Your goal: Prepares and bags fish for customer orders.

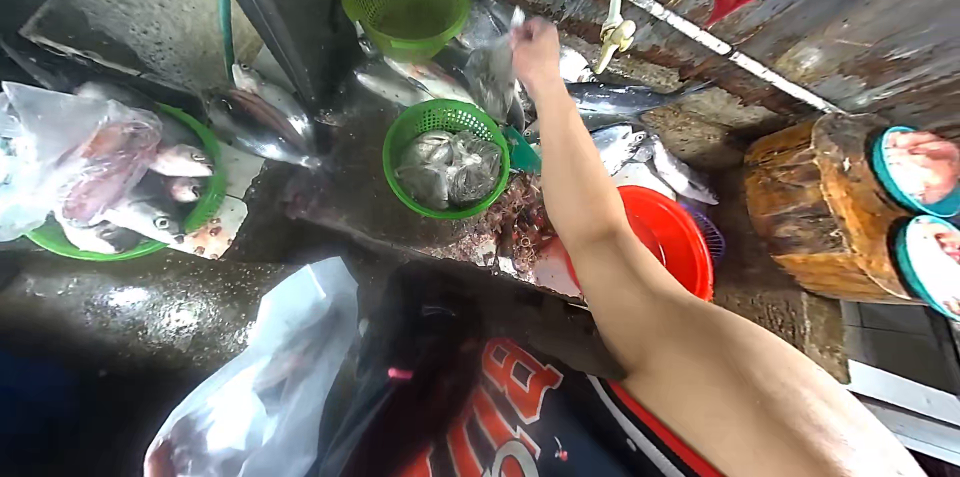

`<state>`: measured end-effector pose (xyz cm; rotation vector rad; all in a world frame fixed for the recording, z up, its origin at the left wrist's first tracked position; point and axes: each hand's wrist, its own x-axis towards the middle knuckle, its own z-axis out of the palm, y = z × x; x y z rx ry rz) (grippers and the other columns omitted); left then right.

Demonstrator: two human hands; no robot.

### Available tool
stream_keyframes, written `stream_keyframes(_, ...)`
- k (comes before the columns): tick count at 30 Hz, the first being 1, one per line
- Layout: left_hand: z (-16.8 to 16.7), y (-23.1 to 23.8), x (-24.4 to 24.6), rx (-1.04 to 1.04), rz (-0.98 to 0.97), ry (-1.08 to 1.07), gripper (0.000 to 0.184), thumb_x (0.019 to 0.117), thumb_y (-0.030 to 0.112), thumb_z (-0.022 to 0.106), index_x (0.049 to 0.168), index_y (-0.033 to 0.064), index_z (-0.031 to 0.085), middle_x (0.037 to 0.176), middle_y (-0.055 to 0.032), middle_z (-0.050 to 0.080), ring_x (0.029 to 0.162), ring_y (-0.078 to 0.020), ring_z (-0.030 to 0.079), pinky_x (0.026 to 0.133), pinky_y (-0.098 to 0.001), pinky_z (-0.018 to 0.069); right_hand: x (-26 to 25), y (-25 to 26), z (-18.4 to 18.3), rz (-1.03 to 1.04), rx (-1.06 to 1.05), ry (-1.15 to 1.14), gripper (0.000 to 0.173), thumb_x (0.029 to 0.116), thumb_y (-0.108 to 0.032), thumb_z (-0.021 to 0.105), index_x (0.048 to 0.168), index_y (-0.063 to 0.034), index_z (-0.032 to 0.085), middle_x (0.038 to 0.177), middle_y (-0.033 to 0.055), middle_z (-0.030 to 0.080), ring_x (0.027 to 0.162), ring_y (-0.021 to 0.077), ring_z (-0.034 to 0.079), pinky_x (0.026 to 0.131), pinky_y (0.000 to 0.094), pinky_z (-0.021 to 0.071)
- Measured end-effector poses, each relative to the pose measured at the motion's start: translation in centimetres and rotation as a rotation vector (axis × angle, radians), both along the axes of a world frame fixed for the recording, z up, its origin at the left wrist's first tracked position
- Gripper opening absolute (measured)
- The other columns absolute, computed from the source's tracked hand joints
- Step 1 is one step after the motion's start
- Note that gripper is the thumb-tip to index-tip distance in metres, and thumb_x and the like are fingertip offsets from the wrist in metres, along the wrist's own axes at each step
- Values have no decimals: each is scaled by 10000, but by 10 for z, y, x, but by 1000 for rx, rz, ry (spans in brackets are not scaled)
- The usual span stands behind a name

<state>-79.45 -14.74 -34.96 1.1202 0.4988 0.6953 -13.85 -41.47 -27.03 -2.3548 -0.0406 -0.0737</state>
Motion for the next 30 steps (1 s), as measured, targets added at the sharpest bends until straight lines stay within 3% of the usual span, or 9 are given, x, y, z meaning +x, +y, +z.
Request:
stream_keyframes(5, 6, -2, 17, 8, 11, 30, 840, 785, 88, 601, 1581, 71, 335, 1572, -54, 448, 1414, -162, 463, 1120, -358, 464, 63, 28, -20, 22, -224, -171, 252, 988, -186, 587, 1208, -68, 622, 1115, 116, 725, 1101, 252, 704, 959, 466, 565)
stream_keyframes(7, 8, -5, 17, 4, 5, 46, 825, 798, 83, 577, 1586, 83, 333, 1570, -43, 453, 1410, -157, 467, 1120, -358, 464, 60, 36, -42, 131, -318, -137, 393, 969, -242, 622, 1332, -91, 610, 1277, 148, 681, 1275, 342, 605, 1043, 581, 499)
stream_keyframes(9, 7, -6, 17, 11, -1, 59, 815, 814, 86, 574, 1588, 82, 321, 1571, -41, 449, 1414, -157, 461, 1131, -357, 454, 26, 46, -59, 277, -344, -138, 485, 962, -329, 654, 1387, -102, 603, 1344, 177, 643, 1327, 399, 547, 1075, 631, 461)
stream_keyframes(11, 2, -7, 16, 10, 0, 64, 838, 810, 90, 591, 1597, 84, 303, 1577, -43, 441, 1413, -158, 461, 1132, -357, 453, -27, 59, -73, 581, -392, -77, 453, 973, -364, 666, 1361, -130, 633, 1285, 139, 683, 1258, 349, 616, 1080, 610, 483)
stream_keyframes(15, -7, -16, 16, -42, 21, 84, 844, 801, 88, 640, 1589, 100, 337, 1564, -39, 465, 1396, -159, 488, 1106, -364, 484, -103, 75, -126, 983, -725, 142, 465, 896, -304, 795, 1322, -164, 676, 1396, 133, 621, 1398, 394, 475, 1102, 760, 312)
stream_keyframes(18, -9, -20, 16, -69, 43, 102, 862, 784, 73, 637, 1588, 90, 327, 1557, -39, 472, 1384, -151, 500, 1093, -356, 494, -108, 76, -140, 929, -815, 3, 392, 909, -213, 772, 1265, -81, 674, 1321, 186, 647, 1351, 418, 511, 1093, 738, 329)
stream_keyframes(21, -9, -21, 12, -57, 74, 121, 865, 780, 74, 627, 1588, 79, 318, 1543, -39, 484, 1371, -143, 511, 1086, -348, 498, -103, 71, -145, 932, -766, -44, 334, 945, -171, 686, 1277, -132, 687, 1347, 152, 608, 1356, 394, 468, 1064, 674, 375)
stream_keyframes(26, -16, -23, 8, -52, 146, 132, 883, 762, 58, 625, 1584, 55, 303, 1515, -49, 505, 1323, -138, 550, 1041, -330, 530, -95, 66, -135, 675, -417, 116, 328, 1016, -118, 561, 1318, 7, 595, 1239, 233, 668, 1189, 396, 648, 1045, 578, 508)
stream_keyframes(30, -14, -23, 15, -64, 180, 134, 949, 733, 63, 655, 1599, 61, 267, 1516, -37, 496, 1311, -123, 556, 1022, -327, 543, -102, 69, -112, 412, -91, 86, 350, 1087, -176, 412, 1316, 35, 573, 1155, 242, 678, 1125, 353, 664, 1007, 519, 524)
